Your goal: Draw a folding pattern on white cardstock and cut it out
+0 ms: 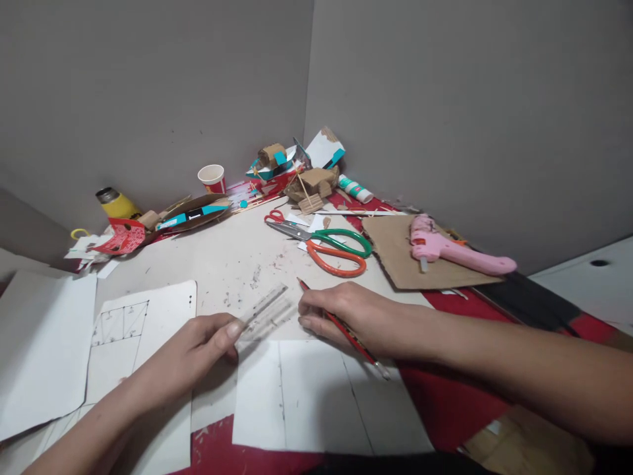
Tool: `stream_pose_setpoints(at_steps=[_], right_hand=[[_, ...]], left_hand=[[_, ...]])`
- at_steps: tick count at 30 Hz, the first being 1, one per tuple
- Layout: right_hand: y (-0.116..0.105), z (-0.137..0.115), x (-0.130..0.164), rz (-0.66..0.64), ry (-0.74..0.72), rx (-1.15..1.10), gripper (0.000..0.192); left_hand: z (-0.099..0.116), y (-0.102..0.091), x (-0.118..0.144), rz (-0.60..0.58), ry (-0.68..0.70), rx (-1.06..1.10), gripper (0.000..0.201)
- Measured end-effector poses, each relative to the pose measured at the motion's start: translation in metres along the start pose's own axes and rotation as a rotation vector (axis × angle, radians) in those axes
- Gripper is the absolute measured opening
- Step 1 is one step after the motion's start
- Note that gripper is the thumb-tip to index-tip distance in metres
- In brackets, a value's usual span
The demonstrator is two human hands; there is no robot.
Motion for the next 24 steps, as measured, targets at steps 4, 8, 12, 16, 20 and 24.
stream_pose_setpoints(at_steps=[4,8,12,16,20,24], right_hand=[[-0.002,-0.006,0.000,-0.045,0.038,0.019,0.017],[-0.001,-0.007,0.000,-0.096,0.052,0.045,0.017],[0.006,-0.005,0.006,-0.102,-0.005,0.101,0.014],[0.014,-0.006,0.015,-0.103,-0.038,0.172,0.012],[0.017,-0.010,0.016,-0.125,-0.048,0.089,0.018],[0.015,-0.011,0.014,-0.154,-0.043,-0.002,0.017]], left_hand=[[-0.002,0.013,-0.002,-0.104,-0.094,0.120,0.063],[-0.002,0.026,-0.004,-0.168,-0.121,0.189,0.067],[0.004,0.030,0.003,-0.037,-0.059,0.112,0.037],[0.007,0.031,0.011,0.106,-0.067,0.023,0.027],[0.002,0.034,0.011,0.043,-0.099,0.081,0.026],[-0.003,0.038,0.005,-0.131,-0.111,0.230,0.029]])
Point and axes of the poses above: each hand's wrist, its own x-axis away from the middle knuckle, its own y-axis out of the palm, z = x × y, the point moved 3 cm from there along -x, towards the middle knuckle, and after that the axes turned 7 degrees about -y, right-handed, at the moved point
